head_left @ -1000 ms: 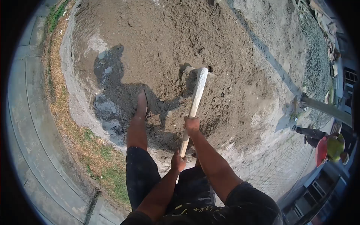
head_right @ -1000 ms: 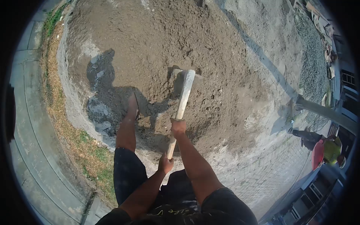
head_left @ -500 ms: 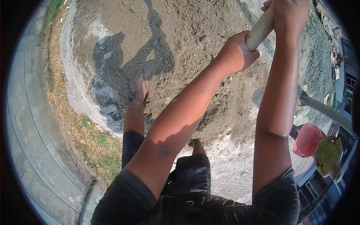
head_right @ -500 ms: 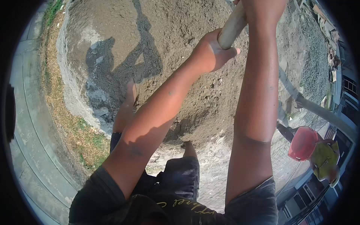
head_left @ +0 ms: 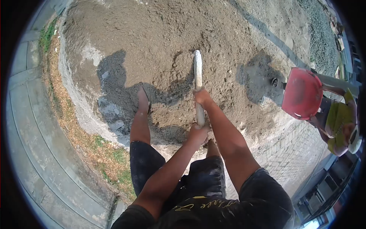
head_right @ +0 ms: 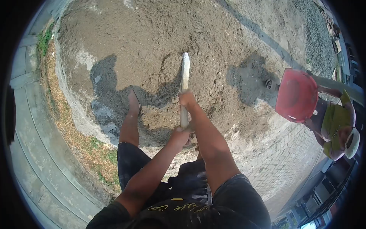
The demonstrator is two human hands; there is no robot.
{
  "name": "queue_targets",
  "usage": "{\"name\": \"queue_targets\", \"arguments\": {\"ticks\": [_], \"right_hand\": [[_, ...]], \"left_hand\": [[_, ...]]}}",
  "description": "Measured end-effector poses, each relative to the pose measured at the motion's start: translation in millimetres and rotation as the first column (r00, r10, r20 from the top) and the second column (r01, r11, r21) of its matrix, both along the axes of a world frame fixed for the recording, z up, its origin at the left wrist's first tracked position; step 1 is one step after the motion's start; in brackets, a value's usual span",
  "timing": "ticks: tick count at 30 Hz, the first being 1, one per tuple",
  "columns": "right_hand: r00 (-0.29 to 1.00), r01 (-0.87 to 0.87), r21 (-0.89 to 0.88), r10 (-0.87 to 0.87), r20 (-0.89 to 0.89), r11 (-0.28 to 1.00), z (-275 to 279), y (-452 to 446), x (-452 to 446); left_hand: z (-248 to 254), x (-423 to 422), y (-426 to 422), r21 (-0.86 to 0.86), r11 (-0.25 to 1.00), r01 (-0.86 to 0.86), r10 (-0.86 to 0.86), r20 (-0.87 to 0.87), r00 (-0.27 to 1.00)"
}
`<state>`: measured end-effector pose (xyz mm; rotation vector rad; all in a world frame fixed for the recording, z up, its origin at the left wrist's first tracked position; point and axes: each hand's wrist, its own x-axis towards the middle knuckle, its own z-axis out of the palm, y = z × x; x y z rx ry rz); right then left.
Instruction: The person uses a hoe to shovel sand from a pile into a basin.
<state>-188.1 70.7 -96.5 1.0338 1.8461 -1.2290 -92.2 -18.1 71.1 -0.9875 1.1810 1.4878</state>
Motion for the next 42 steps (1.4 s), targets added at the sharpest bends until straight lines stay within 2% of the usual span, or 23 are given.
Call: {"name": "queue_targets", "arguments": {"ticks": [1, 2, 3, 4, 6, 7, 8, 12, 16, 18, 22, 23, 24, 25, 27, 29, 30, 31, 33, 35, 37, 39, 42], "right_hand": [[0.830, -0.515, 0.089, 0.522, -0.197, 0.853, -16.5, 14.9, 4.7], [0.382, -0.846, 0.264, 0.872, -0.306, 0.464, -16.6, 24.3, 4.9], [0.392, -0.840, 0.266, 0.868, -0.305, 0.472, -16.0, 32.8, 11.6], [0.604, -0.733, -0.003, 0.650, -0.462, 0.680, -2.7, 38.4, 20.5], [0.780, -0.548, -0.293, 0.351, -0.518, 0.784, 41.5, 43.9, 31.1], [0.970, -0.206, -0.450, 0.123, -0.208, 0.869, 85.2, 42.6, 27.3], [0.982, 0.179, -0.476, -0.129, 0.136, 0.861, 121.6, 43.7, 22.1], [0.969, 0.198, -0.355, -0.128, 0.213, 0.914, 191.9, 72.3, 25.9], [0.948, 0.272, -0.377, -0.181, 0.260, 0.885, 237.5, 124.8, 49.4], [0.896, 0.416, -0.431, -0.280, 0.345, 0.801, 260.5, 162.3, 67.2], [0.853, 0.518, -0.322, -0.452, 0.259, 0.793, 336.4, 211.0, 93.9], [0.837, 0.547, -0.259, -0.508, 0.205, 0.796, 349.0, 217.9, 100.4], [0.836, 0.548, -0.257, -0.510, 0.204, 0.796, 355.0, 220.0, 109.0], [0.827, 0.561, -0.138, -0.559, 0.056, 0.816, 359.2, 216.4, 121.3], [0.770, 0.621, -0.030, -0.617, -0.161, 0.783, 347.0, 206.1, 142.6], [0.734, 0.644, 0.024, -0.608, -0.304, 0.765, 265.2, 210.2, 168.8], [0.705, 0.662, 0.007, -0.619, -0.345, 0.750, 232.8, 212.5, 176.2], [0.703, 0.660, -0.005, -0.621, -0.347, 0.751, 216.2, 220.4, 172.3], [0.649, 0.711, -0.022, -0.667, -0.366, 0.703, 192.4, 246.0, 159.0], [0.589, 0.735, -0.044, -0.669, -0.454, 0.677, 188.7, 264.1, 139.7], [0.464, 0.756, -0.085, -0.624, -0.628, 0.649, 203.7, 287.0, 122.9], [0.348, 0.759, -0.109, -0.541, -0.766, 0.642, 241.1, 313.7, 101.0], [0.278, 0.724, -0.046, -0.351, -0.894, 0.689, 301.6, 345.9, 45.8]], "left_hand": [[16.9, -6.1, 5.0, 0.014, 0.999, -0.038, 0.038, 0.010, 0.999], [30.5, -10.8, 6.9, 0.024, 0.997, -0.072, 0.071, 0.020, 0.997], [41.9, -10.0, 7.5, 0.057, 0.996, -0.065, 0.064, 0.022, 0.998], [56.1, -7.0, 8.4, 0.060, 0.997, -0.051, 0.050, 0.024, 0.998], [92.2, -3.0, 12.7, 0.148, 0.981, -0.127, 0.130, -0.011, 0.991], [121.5, -8.4, 13.8, 0.242, 0.960, -0.137, 0.142, -0.004, 0.990], [137.1, -9.6, 17.6, 0.254, 0.960, -0.123, 0.128, -0.005, 0.992], [187.6, -11.1, 47.4, 0.332, 0.941, 0.071, -0.047, -0.080, 0.996], [229.0, -7.6, 85.6, 0.452, 0.883, 0.131, -0.118, -0.058, 0.991], [250.1, 0.4, 114.4, 0.494, 0.839, 0.227, -0.189, -0.126, 0.974], [282.8, 17.6, 143.8, 0.741, 0.610, 0.281, -0.237, -0.168, 0.957], [284.8, 23.2, 140.7, 0.742, 0.606, 0.286, -0.246, -0.167, 0.955], [284.7, 26.3, 130.5, 0.708, 0.560, 0.430, -0.343, -0.274, 0.898], [283.7, 32.3, 120.0, 0.657, 0.504, 0.560, -0.430, -0.372, 0.823], [217.1, 82.0, 97.4, 0.542, 0.472, 0.696, -0.399, -0.572, 0.717], [116.2, 119.4, 84.6, 0.047, 0.484, 0.874, -0.425, -0.860, 0.282], [115.9, 97.3, 93.5, -0.068, 0.305, 0.950, -0.802, -0.555, 0.218], [98.6, 90.4, 108.9, -0.303, 0.203, 0.931, -0.882, -0.469, 0.040], [61.8, 79.7, 140.6, -0.452, 0.178, 0.874, -0.913, -0.408, -0.025], [6.8, 79.8, 163.4, -0.516, 0.279, 0.810, -0.914, -0.401, 0.059], [-20.5, 72.3, 196.8, -0.605, 0.498, 0.621, -0.837, -0.523, 0.161], [-10.6, 41.5, 246.3, -0.590, 0.498, 0.635, -0.792, -0.608, 0.056], [35.2, -15.5, 296.6, -0.159, 0.718, 0.677, -0.491, -0.805, 0.333]]}}
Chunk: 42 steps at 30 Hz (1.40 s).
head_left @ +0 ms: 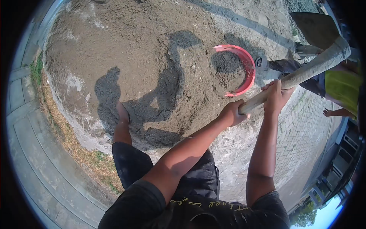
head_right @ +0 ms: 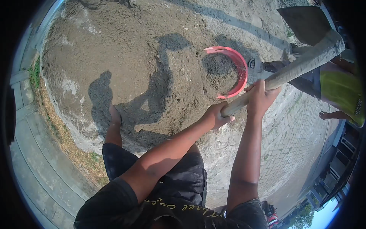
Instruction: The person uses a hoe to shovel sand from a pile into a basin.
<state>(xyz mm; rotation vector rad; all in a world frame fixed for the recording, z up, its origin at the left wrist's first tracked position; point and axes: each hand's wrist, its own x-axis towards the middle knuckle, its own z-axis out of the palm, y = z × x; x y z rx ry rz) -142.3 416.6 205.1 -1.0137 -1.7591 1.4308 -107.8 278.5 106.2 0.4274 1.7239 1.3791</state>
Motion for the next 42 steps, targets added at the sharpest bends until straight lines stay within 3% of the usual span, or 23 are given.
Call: {"name": "queue_targets", "arguments": {"ticks": [2, 4, 6, 8, 9, 10, 11, 14, 16, 17, 18, 21, 23, 24, 26, 29, 31, 33, 35, 36, 37, 39, 42], "right_hand": [[0.988, -0.154, 0.042, 0.155, -0.017, 0.987, 2.0, 21.5, -31.7], [0.987, -0.159, -0.002, 0.159, 0.034, 0.987, -23.1, 4.3, -63.2], [0.983, -0.094, -0.107, 0.109, 0.147, 0.990, -83.3, -48.8, -77.9], [0.899, -0.088, -0.352, 0.226, 0.375, 0.932, -206.5, -116.0, -53.3], [0.799, -0.070, -0.462, 0.327, 0.505, 0.884, -252.9, -164.6, -29.0], [0.635, -0.106, -0.578, 0.502, 0.587, 0.809, -348.7, -207.2, 17.5], [0.558, -0.216, -0.469, 0.503, 0.660, 0.856, -444.6, -252.4, 70.7], [0.565, -0.196, -0.595, 0.585, 0.581, 0.780, -406.5, -263.8, 79.6], [0.543, -0.143, -0.821, 0.737, 0.402, 0.553, -384.1, -221.4, 52.9], [0.642, -0.103, -0.875, 0.703, 0.305, 0.473, -345.1, -204.1, 40.1], [0.638, -0.110, -0.870, 0.705, 0.309, 0.480, -311.5, -187.6, 26.6], [0.644, 0.019, -0.931, 0.708, 0.290, 0.363, -252.3, -144.5, 7.8], [0.718, 0.099, -0.970, 0.659, 0.223, 0.221, -231.9, -110.9, 8.9], [0.723, 0.101, -0.967, 0.651, 0.232, 0.232, -212.7, -96.4, 10.1], [0.813, 0.165, -0.982, 0.550, 0.189, 0.093, -159.3, -70.4, 11.0], [0.899, 0.229, -0.962, 0.347, 0.268, 0.149, -73.3, -61.5, 22.2], [0.922, 0.212, -0.923, 0.249, 0.298, 0.322, -16.0, -80.3, 39.0], [0.908, 0.201, -0.755, 0.171, 0.383, 0.624, -3.0, -116.2, 55.1], [0.910, 0.184, -0.697, 0.147, 0.387, 0.693, -56.6, -132.5, 79.3], [0.907, 0.186, -0.682, 0.144, 0.396, 0.707, -81.2, -135.3, 84.9], [0.909, 0.179, -0.687, 0.149, 0.389, 0.705, -102.9, -135.1, 89.5], [0.926, 0.241, -0.582, -0.004, 0.378, 0.776, -140.6, -120.4, 80.2], [0.984, 0.157, -0.504, -0.091, 0.154, 0.849, -133.4, -87.4, 57.1]], "left_hand": [[2.0, -34.0, -0.8, 0.082, 0.996, 0.037, -0.045, 0.089, 0.995], [-11.6, -52.9, -19.4, 0.050, 0.995, -0.083, 0.087, -0.077, 0.993], [-45.6, -49.2, -69.7, -0.165, 0.979, -0.118, 0.128, 0.051, 0.990], [-103.2, -3.7, -148.0, -0.376, 0.918, -0.130, 0.197, 0.145, 0.970], [-120.6, 28.8, -188.6, -0.504, 0.862, -0.054, 0.164, 0.177, 0.970], [-109.8, 53.6, -218.3, -0.592, 0.806, -0.009, 0.254, 0.332, 0.908], [-103.7, 62.3, -234.0, -0.659, 0.750, 0.051, 0.342, 0.452, 0.824], [-91.6, 68.4, -237.2, -0.696, 0.717, -0.036, 0.447, 0.420, 0.790], [-82.1, 60.7, -206.5, -0.636, 0.763, -0.114, 0.504, 0.474, 0.722], [-61.5, 53.6, -189.9, -0.564, 0.807, -0.177, 0.513, 0.520, 0.682], [-40.0, 44.9, -174.0, -0.490, 0.837, -0.246, 0.519, 0.566, 0.640], [21.1, 14.9, -134.9, -0.285, 0.928, -0.240, 0.372, 0.712, 0.595], [68.0, -0.9, -108.3, -0.174, 0.944, -0.280, 0.311, 0.751, 0.583], [87.3, 0.3, -94.8, -0.190, 0.929, -0.317, 0.344, 0.761, 0.550], [130.4, -9.7, -79.3, 0.006, 0.934, -0.358, 0.183, 0.851, 0.493], [194.4, -23.8, -95.4, 0.146, 0.971, -0.188, -0.030, 0.858, 0.513], [205.4, -9.0, -133.8, 0.219, 0.972, -0.086, -0.163, 0.890, 0.427], [160.3, 4.6, -182.8, 0.358, 0.925, 0.128, -0.379, 0.832, 0.406], [69.8, 40.7, -224.4, 0.180, 0.901, 0.396, -0.421, 0.584, 0.694], [41.1, 36.5, -224.7, 0.044, 0.870, 0.491, -0.443, 0.504, 0.741], [21.4, 31.6, -214.6, -0.220, 0.772, 0.596, -0.548, 0.242, 0.800], [-29.7, 32.2, -193.5, -0.427, 0.693, 0.581, -0.610, 0.080, 0.788], [-66.4, 16.2, -148.5, -0.480, 0.817, 0.321, -0.418, -0.108, 0.902]]}}
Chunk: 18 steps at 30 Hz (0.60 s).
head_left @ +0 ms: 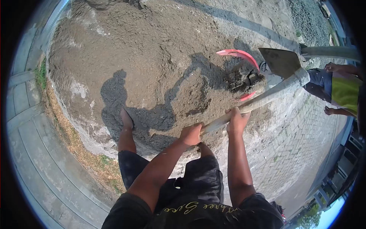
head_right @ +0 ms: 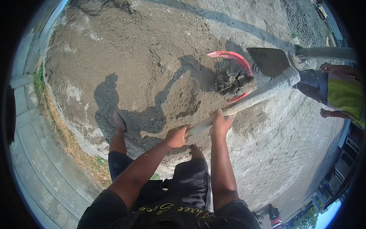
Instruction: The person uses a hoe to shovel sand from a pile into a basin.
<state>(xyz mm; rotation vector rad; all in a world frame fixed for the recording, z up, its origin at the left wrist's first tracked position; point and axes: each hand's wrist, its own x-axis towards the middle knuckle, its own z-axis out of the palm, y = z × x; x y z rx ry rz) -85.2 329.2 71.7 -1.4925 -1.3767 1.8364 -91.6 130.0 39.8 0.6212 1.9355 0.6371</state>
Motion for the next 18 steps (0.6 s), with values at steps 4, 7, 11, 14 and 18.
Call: {"name": "queue_targets", "arguments": {"ticks": [4, 7, 11, 14, 18], "right_hand": [[0.974, 0.032, 0.348, 0.049, -0.221, 0.937, 95.1, 45.2, -56.5], [0.962, -0.058, 0.427, 0.165, -0.219, 0.902, 161.6, 57.6, -102.3], [0.957, -0.212, 0.407, 0.273, -0.096, 0.889, 127.5, 20.1, -131.1], [0.936, -0.347, 0.200, 0.325, 0.137, 0.916, -7.3, -82.4, -80.4], [0.532, -0.599, -0.413, 0.726, 0.435, 0.686, -259.4, -294.9, 139.6]], "left_hand": [[20.4, -39.7, 86.3, 0.483, 0.853, -0.199, 0.279, -0.098, 0.955], [88.0, -85.0, 107.2, 0.538, 0.754, -0.376, 0.251, 0.293, 0.922], [91.7, -84.7, 59.1, 0.373, 0.801, -0.469, 0.355, 0.335, 0.873], [4.5, 13.5, -38.7, 0.043, 0.729, -0.683, 0.600, 0.440, 0.668], [-16.6, 173.8, -177.7, -0.771, 0.318, -0.552, 0.946, 0.216, 0.243]]}}
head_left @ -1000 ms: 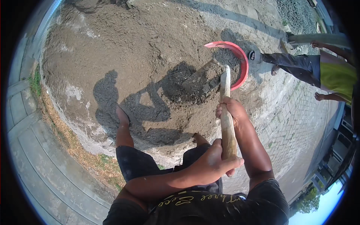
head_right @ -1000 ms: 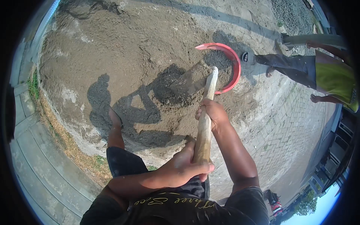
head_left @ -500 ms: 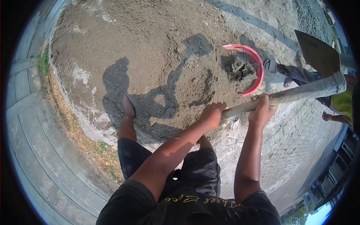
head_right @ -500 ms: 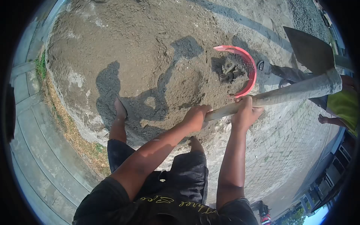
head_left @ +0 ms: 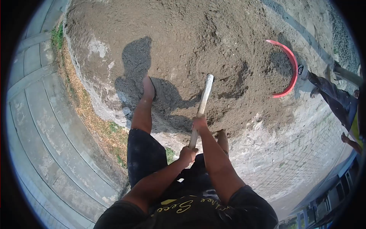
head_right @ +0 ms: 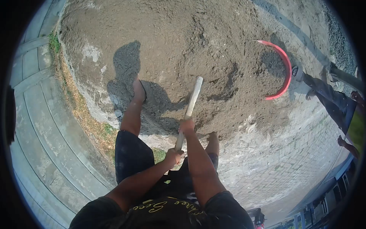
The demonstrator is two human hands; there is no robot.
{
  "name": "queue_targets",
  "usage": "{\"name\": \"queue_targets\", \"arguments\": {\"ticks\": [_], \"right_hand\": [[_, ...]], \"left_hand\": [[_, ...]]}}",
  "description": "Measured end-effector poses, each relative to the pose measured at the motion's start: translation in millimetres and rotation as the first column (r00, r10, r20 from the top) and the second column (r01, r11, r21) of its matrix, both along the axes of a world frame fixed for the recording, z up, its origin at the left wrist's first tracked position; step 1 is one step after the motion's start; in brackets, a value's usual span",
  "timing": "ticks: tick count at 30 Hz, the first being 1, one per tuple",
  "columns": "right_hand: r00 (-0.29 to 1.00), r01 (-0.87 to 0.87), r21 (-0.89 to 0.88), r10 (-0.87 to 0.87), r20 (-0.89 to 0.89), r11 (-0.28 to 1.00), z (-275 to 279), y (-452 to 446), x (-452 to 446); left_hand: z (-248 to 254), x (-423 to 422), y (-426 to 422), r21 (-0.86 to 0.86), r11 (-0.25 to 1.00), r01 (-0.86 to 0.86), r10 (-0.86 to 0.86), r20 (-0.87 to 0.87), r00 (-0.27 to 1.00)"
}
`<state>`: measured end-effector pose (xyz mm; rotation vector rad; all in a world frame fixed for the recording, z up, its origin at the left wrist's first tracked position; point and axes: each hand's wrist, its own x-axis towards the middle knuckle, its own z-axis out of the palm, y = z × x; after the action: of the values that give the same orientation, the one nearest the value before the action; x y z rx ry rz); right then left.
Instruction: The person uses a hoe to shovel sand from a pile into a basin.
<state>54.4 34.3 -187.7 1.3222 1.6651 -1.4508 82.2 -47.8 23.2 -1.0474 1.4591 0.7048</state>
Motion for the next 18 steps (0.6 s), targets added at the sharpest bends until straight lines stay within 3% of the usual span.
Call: {"name": "queue_targets", "arguments": {"ticks": [1, 2, 3, 4, 5, 8, 9, 11, 13, 16, 18], "right_hand": [[0.981, 0.044, -0.208, -0.003, 0.194, 0.977, -31.9, -32.6, 37.9], [0.973, 0.080, -0.279, -0.013, 0.232, 0.957, -9.4, -35.3, 25.6], [0.968, 0.094, -0.277, -0.022, 0.251, 0.956, 15.5, -28.1, 19.8], [0.964, 0.149, -0.405, -0.042, 0.261, 0.902, 39.7, -6.4, 6.5], [0.967, 0.182, -0.521, -0.056, 0.248, 0.834, 49.5, 17.8, -13.5], [0.972, 0.150, -0.529, -0.026, 0.233, 0.835, 57.2, 53.8, -35.2], [0.974, 0.078, -0.562, 0.057, 0.218, 0.823, 69.0, 68.2, -47.0], [0.977, 0.141, -0.593, -0.015, 0.211, 0.793, 108.0, 92.8, -57.3], [0.957, 0.286, -0.682, -0.159, 0.244, 0.673, 143.8, 127.3, -60.0], [0.940, 0.337, -0.592, -0.222, 0.259, 0.732, 249.2, 196.0, -69.9], [0.931, 0.365, -0.539, -0.285, 0.229, 0.759, 309.7, 220.6, -74.0]], "left_hand": [[10.5, 3.8, -6.3, -0.068, 0.997, 0.038, -0.038, 0.011, 0.999], [15.3, 1.1, -12.4, 0.045, 0.983, -0.179, 0.178, 0.034, 0.983], [16.5, 3.3, -8.0, 0.063, 0.968, -0.242, 0.238, 0.060, 0.969], [20.3, -1.6, 9.3, 0.088, 0.946, -0.311, 0.303, 0.094, 0.948], [33.7, -22.2, 30.5, 0.089, 0.964, -0.250, 0.242, 0.094, 0.966], [75.2, -69.0, 68.4, 0.261, 0.890, -0.375, 0.368, 0.077, 0.927], [88.9, -77.2, 77.7, 0.268, 0.888, -0.373, 0.366, 0.075, 0.927], [115.1, -90.2, 94.8, 0.382, 0.832, -0.402, 0.398, 0.093, 0.913], [149.7, -94.0, 113.4, 0.504, 0.805, -0.312, 0.319, 0.075, 0.945], [222.1, -75.4, 160.4, 0.757, 0.629, -0.177, 0.299, -0.025, 0.954], [268.4, -70.5, 171.1, 0.773, 0.624, -0.113, 0.316, -0.118, 0.941]]}}
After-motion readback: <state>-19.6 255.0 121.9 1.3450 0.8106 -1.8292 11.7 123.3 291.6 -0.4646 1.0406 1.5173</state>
